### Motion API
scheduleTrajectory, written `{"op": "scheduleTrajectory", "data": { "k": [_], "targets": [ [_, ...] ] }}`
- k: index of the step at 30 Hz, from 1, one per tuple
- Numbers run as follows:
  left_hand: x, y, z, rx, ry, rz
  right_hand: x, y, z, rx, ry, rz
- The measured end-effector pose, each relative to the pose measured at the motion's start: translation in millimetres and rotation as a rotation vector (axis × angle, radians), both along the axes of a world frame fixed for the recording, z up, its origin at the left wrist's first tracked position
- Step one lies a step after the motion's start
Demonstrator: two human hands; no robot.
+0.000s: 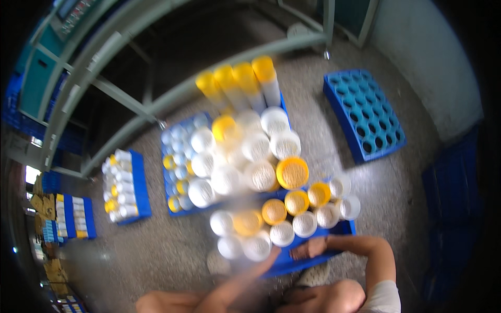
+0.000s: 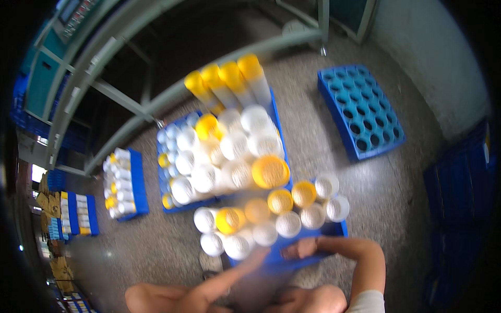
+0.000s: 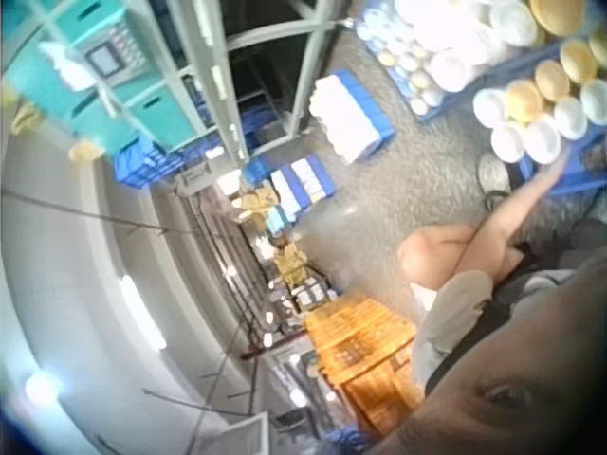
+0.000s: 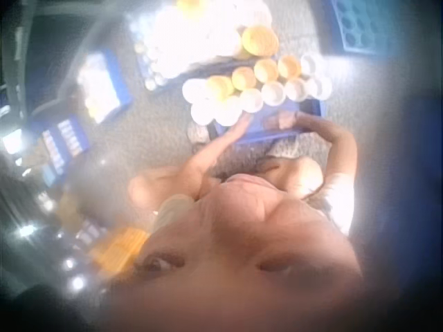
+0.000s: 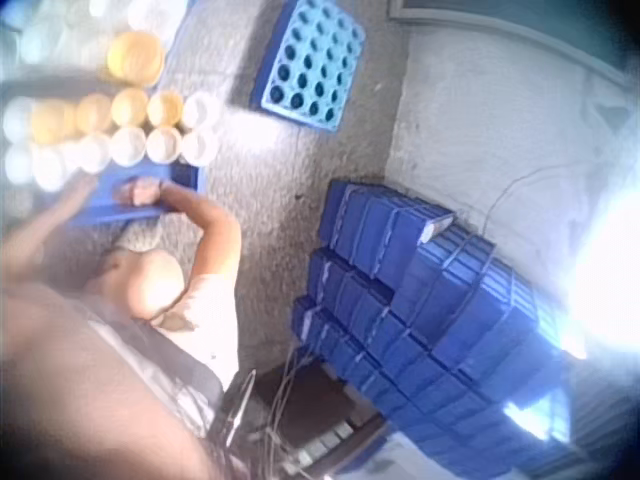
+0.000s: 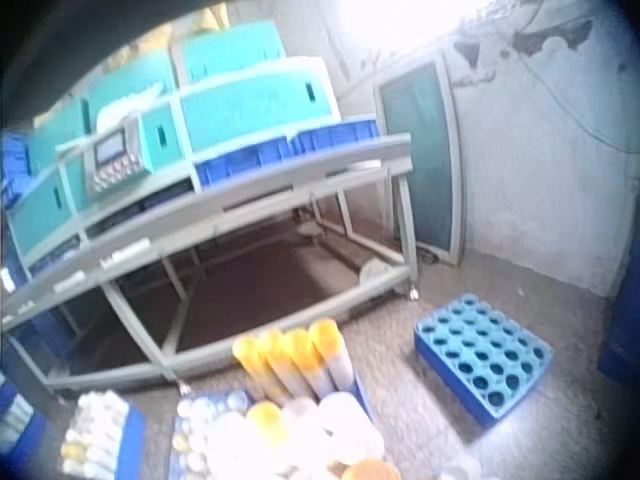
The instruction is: The person writes on a clipboard, then sits on the floor to sort white and yellow cups filled with small white pellets into a blue tray. They pick up cups one by one, place them in the tray, and occasionally sweep spilled pellets back into the cups.
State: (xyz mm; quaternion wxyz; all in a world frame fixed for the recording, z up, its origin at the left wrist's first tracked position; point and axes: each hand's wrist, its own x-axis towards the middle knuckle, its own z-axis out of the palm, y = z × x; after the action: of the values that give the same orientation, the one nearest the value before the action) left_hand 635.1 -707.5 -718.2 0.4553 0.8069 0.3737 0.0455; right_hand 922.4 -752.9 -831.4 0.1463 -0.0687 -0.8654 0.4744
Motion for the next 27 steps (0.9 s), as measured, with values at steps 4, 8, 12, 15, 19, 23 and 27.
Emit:
{"op": "scheduleTrajectory", "data": {
  "k": [4, 8, 12, 15, 19, 23, 27],
  "targets": [
    [-2.4, 6.4, 5.1, 0.041, 0.167, -0.170, 10.0, -0.3, 20.3, 0.377, -0.236, -0.026],
    [-6.1, 3.4, -2.8, 0.206, 0.164, -0.215, -3.8, 1.8, 40.2, 0.689, -0.077, -0.157],
    [-5.7, 1.0, -21.3, 0.506, -0.025, -0.142, -25.8, 7.0, 47.0, 0.575, -0.213, -0.220],
    [-2.7, 2.9, -31.6, 0.023, 0.499, -0.010, -35.1, 10.0, 63.4, 0.064, -0.217, -0.257],
    [0.8, 7.2, -29.8, 0.494, 0.346, -0.293, -33.8, 3.3, 138.3, 0.302, -0.267, -0.637],
    [5.6, 4.2, -18.6, 0.235, 0.126, -0.153, -15.1, 1.1, 250.3, -0.006, -0.054, -0.947],
    [10.0, 2.3, -19.2, 0.308, 0.029, -0.199, 20.8, 14.5, 313.8, 0.125, -0.062, -1.355]
  ]
}}
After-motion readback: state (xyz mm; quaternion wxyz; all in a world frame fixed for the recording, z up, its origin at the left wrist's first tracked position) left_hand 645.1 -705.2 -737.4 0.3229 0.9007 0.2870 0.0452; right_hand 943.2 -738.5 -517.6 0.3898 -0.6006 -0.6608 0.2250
